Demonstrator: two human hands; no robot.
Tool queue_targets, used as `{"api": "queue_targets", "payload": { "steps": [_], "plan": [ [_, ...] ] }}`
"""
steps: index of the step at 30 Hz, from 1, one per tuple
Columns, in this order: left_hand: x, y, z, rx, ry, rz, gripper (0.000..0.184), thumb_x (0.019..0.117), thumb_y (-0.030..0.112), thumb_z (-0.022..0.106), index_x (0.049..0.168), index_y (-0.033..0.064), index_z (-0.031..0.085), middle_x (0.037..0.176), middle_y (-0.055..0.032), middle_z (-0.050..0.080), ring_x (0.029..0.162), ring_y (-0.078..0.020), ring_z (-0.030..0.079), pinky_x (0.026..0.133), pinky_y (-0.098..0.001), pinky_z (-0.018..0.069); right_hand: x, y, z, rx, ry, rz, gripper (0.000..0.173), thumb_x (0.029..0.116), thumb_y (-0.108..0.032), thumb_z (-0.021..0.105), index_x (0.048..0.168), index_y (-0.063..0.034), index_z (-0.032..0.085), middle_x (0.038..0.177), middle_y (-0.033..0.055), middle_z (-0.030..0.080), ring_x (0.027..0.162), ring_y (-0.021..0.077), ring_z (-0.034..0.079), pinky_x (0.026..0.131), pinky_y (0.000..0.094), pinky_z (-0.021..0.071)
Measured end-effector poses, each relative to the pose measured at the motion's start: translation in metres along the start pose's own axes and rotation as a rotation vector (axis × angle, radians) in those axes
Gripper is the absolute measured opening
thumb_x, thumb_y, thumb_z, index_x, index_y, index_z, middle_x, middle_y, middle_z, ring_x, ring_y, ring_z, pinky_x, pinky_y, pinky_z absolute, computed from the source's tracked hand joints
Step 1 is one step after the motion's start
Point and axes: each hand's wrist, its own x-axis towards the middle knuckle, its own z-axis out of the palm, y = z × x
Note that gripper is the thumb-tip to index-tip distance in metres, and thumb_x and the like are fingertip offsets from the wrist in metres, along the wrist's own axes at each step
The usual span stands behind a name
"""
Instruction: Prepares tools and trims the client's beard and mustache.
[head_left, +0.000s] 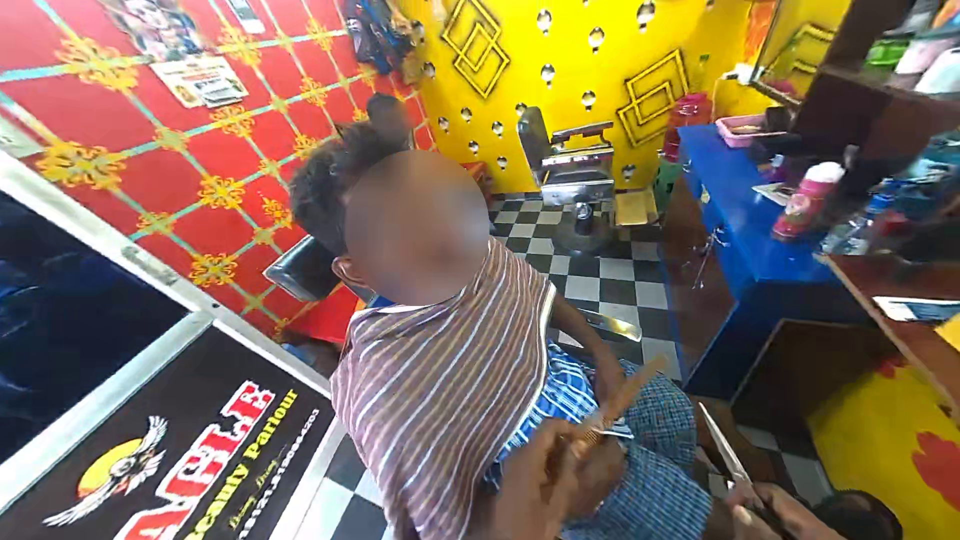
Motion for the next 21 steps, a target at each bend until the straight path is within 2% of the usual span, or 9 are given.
{"api": "queue_targets", "payload": {
  "steps": [2,5,8,13,17,19,21],
  "plan": [
    [0.008,0.001,-0.057,0.136,0.244,0.196,0.019,0.1006,0.011,0.06,0.113,-0.0013,0.069,0.092,-0.0055,0.072,0.076,-0.0089,0.069,0.069,-0.0281,0.0609,0.006,-0.013,0.032,-0.097,-0.003,-0.011,0.032,0.106,-0.023,0.056,0.12,0.0047,0.063,0.095,0.0171,0.071,0.077,0.0271,0.07,0.069,0.0475,0.0592],
    [0.029,0.007,-0.142,0.384,0.523,0.461,0.018,0.0992,0.016,0.063,0.104,0.0011,0.071,0.096,-0.0064,0.07,0.082,-0.0082,0.067,0.073,-0.025,0.0596,0.017,-0.035,0.078,-0.166,-0.031,-0.005,0.032,0.1049,-0.024,0.059,0.121,0.0027,0.066,0.094,0.0161,0.074,0.078,0.0298,0.072,0.073,0.0519,0.0595],
    [0.052,0.008,-0.194,0.621,0.694,0.548,0.023,0.0991,0.02,0.062,0.104,0.0016,0.075,0.094,-0.0096,0.068,0.082,-0.0111,0.065,0.074,-0.0249,0.0565,0.025,-0.059,0.112,-0.186,-0.009,-0.041,0.029,0.1035,-0.022,0.061,0.118,0.0021,0.068,0.091,0.0148,0.074,0.077,0.0291,0.073,0.073,0.0518,0.0596],
    [0.077,-0.01,-0.215,0.69,0.657,0.52,0.026,0.0994,0.02,0.058,0.112,0.0049,0.075,0.096,-0.0098,0.069,0.084,-0.0194,0.066,0.075,-0.0369,0.0561,0.034,-0.081,0.138,-0.206,-0.004,-0.064,0.026,0.1026,-0.023,0.063,0.115,-0.0013,0.07,0.09,0.012,0.074,0.077,0.0264,0.073,0.072,0.0486,0.0602],
    [0.077,-0.016,-0.209,0.589,0.578,0.404,0.026,0.0992,0.022,0.058,0.111,0.0075,0.075,0.098,-0.0062,0.072,0.081,-0.0143,0.068,0.072,-0.0336,0.0589,0.036,-0.079,0.133,-0.222,-0.048,-0.036,0.028,0.1036,-0.025,0.061,0.115,-0.0009,0.069,0.093,0.0139,0.075,0.079,0.029,0.073,0.075,0.0524,0.0593],
    [0.076,-0.02,-0.208,0.512,0.478,0.36,0.024,0.0996,0.024,0.058,0.11,0.0116,0.076,0.098,0.0,0.072,0.082,-0.0076,0.067,0.073,-0.0289,0.0589,0.037,-0.075,0.128,-0.201,-0.042,-0.041,0.026,0.1031,-0.023,0.062,0.114,-0.0007,0.07,0.091,0.0132,0.074,0.077,0.0274,0.073,0.074,0.0498,0.0596],
    [0.075,-0.025,-0.208,0.45,0.384,0.341,0.023,0.0993,0.023,0.06,0.11,0.0119,0.076,0.101,0.001,0.073,0.086,-0.0068,0.07,0.077,-0.0286,0.0607,0.041,-0.073,0.122,-0.18,-0.055,-0.032,0.026,0.1034,-0.023,0.062,0.115,-0.0008,0.069,0.091,0.0127,0.074,0.077,0.0263,0.072,0.074,0.0485,0.0597]
  ]
}}
